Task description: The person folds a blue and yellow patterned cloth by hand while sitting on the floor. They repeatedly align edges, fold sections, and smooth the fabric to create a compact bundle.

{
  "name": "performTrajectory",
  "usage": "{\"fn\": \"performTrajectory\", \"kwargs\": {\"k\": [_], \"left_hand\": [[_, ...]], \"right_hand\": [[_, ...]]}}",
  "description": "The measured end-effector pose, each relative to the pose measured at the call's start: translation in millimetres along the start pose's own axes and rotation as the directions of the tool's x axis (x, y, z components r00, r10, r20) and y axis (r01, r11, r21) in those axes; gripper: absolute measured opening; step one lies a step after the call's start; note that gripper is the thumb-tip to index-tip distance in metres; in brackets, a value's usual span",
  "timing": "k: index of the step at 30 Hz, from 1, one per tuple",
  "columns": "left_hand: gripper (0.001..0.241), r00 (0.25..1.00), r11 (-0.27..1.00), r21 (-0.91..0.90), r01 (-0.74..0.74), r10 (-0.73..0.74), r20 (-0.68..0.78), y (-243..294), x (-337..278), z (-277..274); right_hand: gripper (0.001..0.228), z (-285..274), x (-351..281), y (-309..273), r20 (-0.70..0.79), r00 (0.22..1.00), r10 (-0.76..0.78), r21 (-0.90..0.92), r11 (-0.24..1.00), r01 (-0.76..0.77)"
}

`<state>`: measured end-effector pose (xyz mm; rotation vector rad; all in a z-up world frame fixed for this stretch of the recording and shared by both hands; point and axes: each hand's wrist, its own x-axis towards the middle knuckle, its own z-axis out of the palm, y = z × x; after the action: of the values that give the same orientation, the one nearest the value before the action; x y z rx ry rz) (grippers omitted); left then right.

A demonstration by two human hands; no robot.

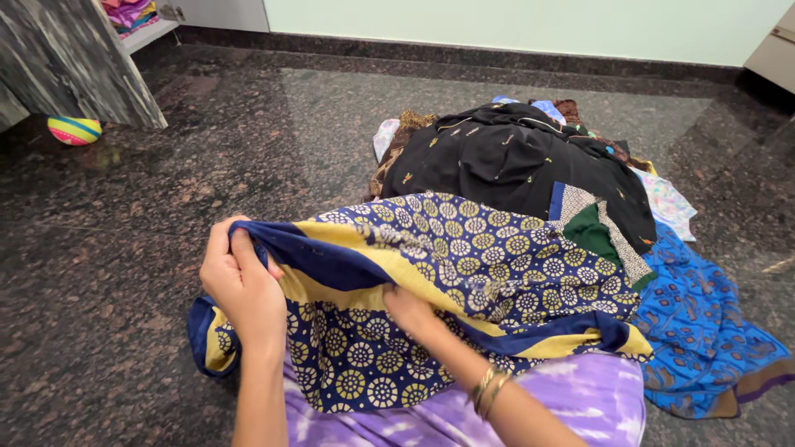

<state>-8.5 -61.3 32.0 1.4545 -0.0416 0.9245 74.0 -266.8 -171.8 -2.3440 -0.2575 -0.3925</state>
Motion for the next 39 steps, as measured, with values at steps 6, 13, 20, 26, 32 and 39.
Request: {"fn": "performTrajectory", "kwargs": {"k": [6,13,20,26,32,39], "left_hand": [[0.018,1.0,0.992,-0.124,-0.008,0.005,-0.023,-11,11,-10],[0.017,0.988,1.0,-0.022,-0.022,0.018,-0.152,-27,32,-48],[0.018,0.989,0.999,0.016,-0.027,0.029,-0.146,-40,16,-29],[0.019,0.998,0.995,0.093,0.041,-0.037,-0.044,-45,7,-25],[0.02,0.995,0.988,0.114,0.1,-0.098,-0.022,-56,0,-22],[0.021,0.995,0.991,0.098,0.095,-0.092,-0.036,-74,-7,-32]], "right_hand": [[0.059,-43,35,3,0.562,0.817,-0.131,-0.083,0.973,0.214],[0.049,-167,53,160,0.284,0.958,-0.039,-0.557,0.806,0.198],[0.054,-275,-34,273,0.005,0.954,-0.299,-0.748,0.632,0.202],[0.039,-277,-113,248,0.335,0.942,0.021,-0.54,0.824,0.173],[0.06,-330,-116,142,-0.136,0.954,0.267,-0.504,0.81,-0.299],[0.05,-296,-130,92,0.416,0.909,-0.011,-0.414,0.888,0.2]]}}
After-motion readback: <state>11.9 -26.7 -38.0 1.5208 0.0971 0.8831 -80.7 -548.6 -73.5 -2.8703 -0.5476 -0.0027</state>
